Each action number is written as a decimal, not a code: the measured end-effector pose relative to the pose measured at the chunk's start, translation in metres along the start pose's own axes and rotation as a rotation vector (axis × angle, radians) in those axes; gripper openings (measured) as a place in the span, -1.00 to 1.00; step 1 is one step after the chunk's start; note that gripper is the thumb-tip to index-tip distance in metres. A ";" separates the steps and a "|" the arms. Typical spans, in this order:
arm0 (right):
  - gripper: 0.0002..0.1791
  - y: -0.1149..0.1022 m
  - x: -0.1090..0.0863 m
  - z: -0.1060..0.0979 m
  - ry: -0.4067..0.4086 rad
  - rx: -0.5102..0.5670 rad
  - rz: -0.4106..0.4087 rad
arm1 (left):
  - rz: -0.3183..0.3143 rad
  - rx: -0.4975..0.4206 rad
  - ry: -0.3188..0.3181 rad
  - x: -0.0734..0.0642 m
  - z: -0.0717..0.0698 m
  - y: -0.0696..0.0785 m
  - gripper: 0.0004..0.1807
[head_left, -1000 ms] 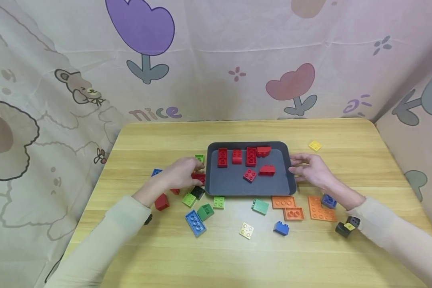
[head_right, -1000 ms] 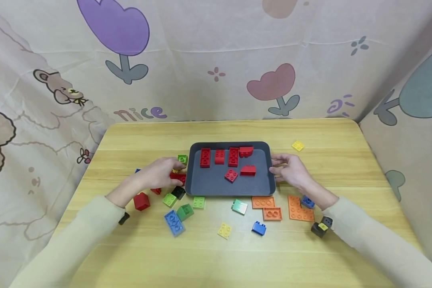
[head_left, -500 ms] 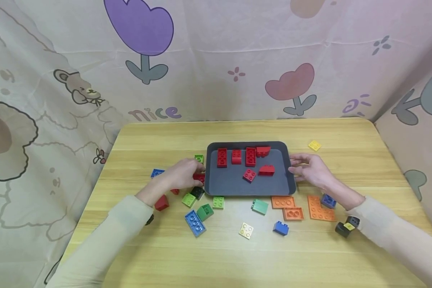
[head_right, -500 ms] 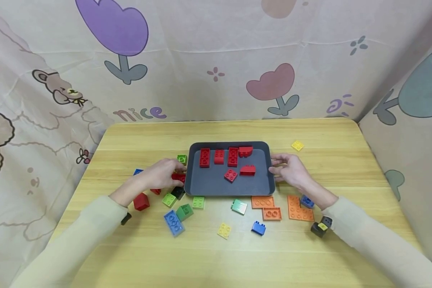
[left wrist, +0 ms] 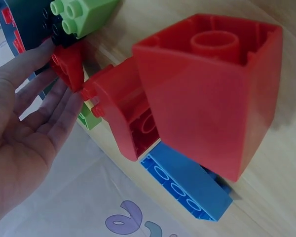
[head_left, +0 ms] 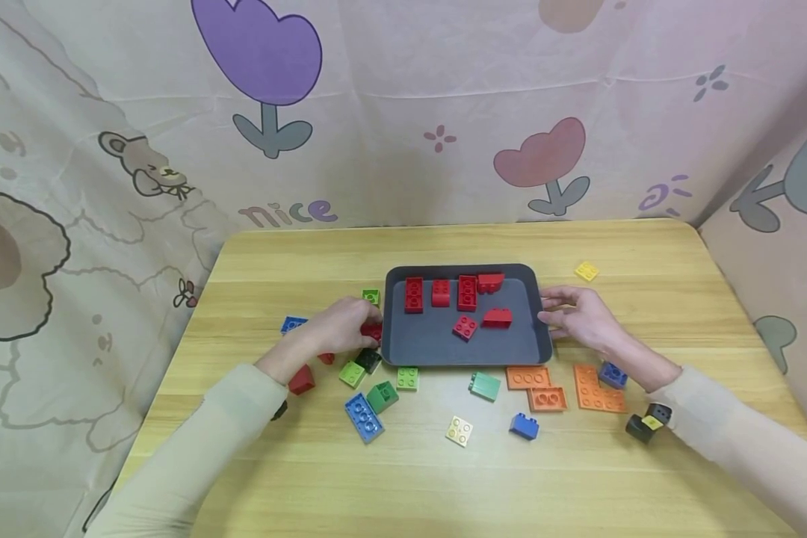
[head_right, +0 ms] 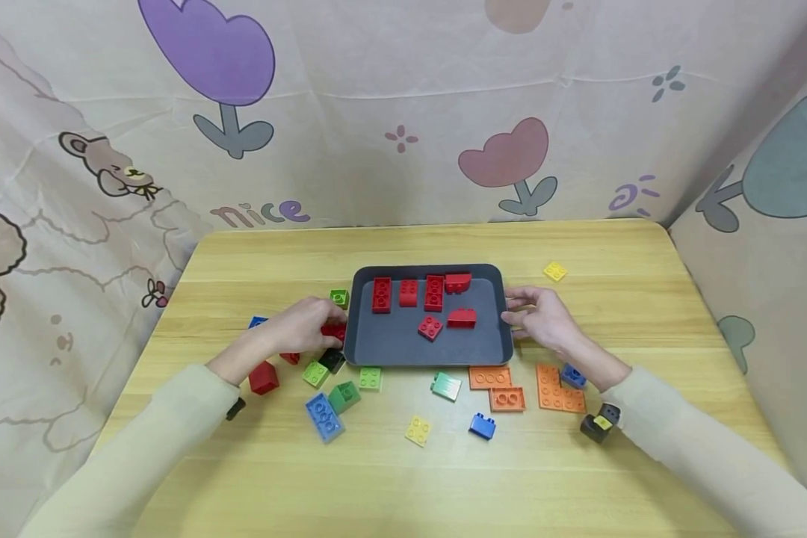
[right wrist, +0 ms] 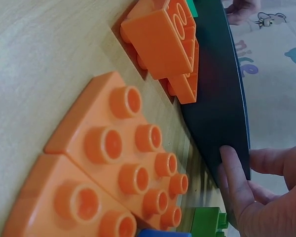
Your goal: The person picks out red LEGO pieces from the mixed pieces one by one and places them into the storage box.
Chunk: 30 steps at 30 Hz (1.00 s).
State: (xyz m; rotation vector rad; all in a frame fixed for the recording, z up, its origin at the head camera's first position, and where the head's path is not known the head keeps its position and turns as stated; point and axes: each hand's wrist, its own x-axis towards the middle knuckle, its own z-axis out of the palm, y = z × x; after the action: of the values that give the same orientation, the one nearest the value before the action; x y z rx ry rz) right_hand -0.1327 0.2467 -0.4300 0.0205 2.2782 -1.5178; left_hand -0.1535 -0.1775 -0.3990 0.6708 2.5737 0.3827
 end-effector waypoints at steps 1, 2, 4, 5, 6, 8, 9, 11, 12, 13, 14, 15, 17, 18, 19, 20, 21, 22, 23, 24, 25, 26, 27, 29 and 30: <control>-0.34 0.000 0.000 0.000 0.000 0.000 0.001 | 0.001 -0.003 -0.002 0.000 -0.001 0.000 -0.58; -0.34 0.000 0.000 0.000 0.000 0.000 0.000 | 0.000 -0.006 -0.005 -0.001 -0.001 0.000 -0.58; -0.35 0.000 0.000 0.000 -0.001 -0.001 0.000 | 0.008 -0.005 -0.006 -0.002 -0.003 0.000 -0.58; -0.35 0.000 0.000 0.000 -0.001 -0.001 0.000 | 0.009 -0.004 -0.007 -0.002 -0.004 0.001 -0.58; -0.35 0.000 0.000 0.000 -0.001 -0.003 0.000 | 0.013 0.000 -0.007 -0.003 -0.005 0.001 -0.57; -0.35 0.000 0.000 0.000 0.000 -0.007 -0.001 | 0.017 0.002 -0.006 -0.004 -0.007 0.001 -0.57; -0.35 0.000 0.000 0.000 0.000 -0.009 -0.001 | 0.018 0.003 -0.006 -0.004 -0.007 0.001 -0.56; -0.35 0.000 0.000 0.000 0.001 -0.013 -0.002 | 0.021 0.007 -0.008 -0.005 -0.009 0.001 -0.57; -0.35 0.000 0.000 0.000 0.002 -0.015 -0.003 | 0.024 0.011 -0.007 -0.005 -0.010 0.001 -0.57; -0.35 0.000 0.000 0.000 0.003 -0.015 -0.003 | 0.026 0.015 -0.005 -0.006 -0.012 0.001 -0.57; -0.35 0.000 0.000 0.000 0.003 -0.015 -0.003 | 0.027 0.019 -0.006 -0.007 -0.013 0.001 -0.57; -0.35 0.000 0.000 0.000 0.003 -0.015 -0.002 | 0.028 0.026 -0.004 -0.008 -0.015 0.002 -0.57; -0.35 0.000 0.000 0.000 0.004 -0.014 -0.001 | 0.029 0.033 0.000 -0.010 -0.019 0.003 -0.56; -0.35 0.000 0.000 0.000 0.004 -0.014 0.000 | 0.026 0.033 0.002 -0.011 -0.021 0.003 -0.56; -0.35 0.000 0.000 0.001 0.004 -0.012 0.003 | 0.026 0.034 0.005 -0.012 -0.023 0.004 -0.56; -0.35 0.000 0.000 0.000 0.003 -0.012 0.002 | 0.023 0.032 0.009 -0.014 -0.025 0.004 -0.56; -0.35 0.000 0.000 0.000 0.003 -0.012 0.003 | 0.021 0.030 0.014 -0.015 -0.028 0.005 -0.56; -0.35 0.000 0.000 0.000 0.003 -0.013 0.002 | 0.021 0.029 0.020 -0.017 -0.031 0.005 -0.56; -0.35 0.001 0.000 0.000 0.002 -0.013 0.002 | 0.022 0.029 0.027 -0.018 -0.033 0.005 -0.56; -0.35 0.001 0.000 0.000 0.002 -0.014 0.001 | 0.027 0.033 0.034 -0.019 -0.036 0.004 -0.57; -0.35 0.001 0.000 0.000 0.002 -0.013 0.001 | 0.031 0.036 0.041 -0.020 -0.038 0.004 -0.58; -0.35 0.001 0.000 0.000 0.002 -0.014 -0.001 | 0.033 0.041 0.047 -0.021 -0.040 0.004 -0.58; -0.35 0.001 0.001 0.000 0.002 -0.015 -0.002 | 0.038 0.049 0.052 -0.022 -0.042 0.004 -0.60; -0.35 0.001 0.001 0.000 0.002 -0.013 -0.002 | 0.043 0.063 0.063 -0.024 -0.045 0.004 -0.61; -0.35 0.001 0.001 0.000 0.002 -0.013 -0.002 | 0.045 0.068 0.069 -0.025 -0.047 0.005 -0.62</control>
State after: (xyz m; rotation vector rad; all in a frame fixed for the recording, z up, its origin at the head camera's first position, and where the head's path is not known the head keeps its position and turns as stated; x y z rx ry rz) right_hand -0.1332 0.2471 -0.4312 0.0159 2.2902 -1.5049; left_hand -0.1546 -0.1933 -0.3479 0.7532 2.6514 0.3396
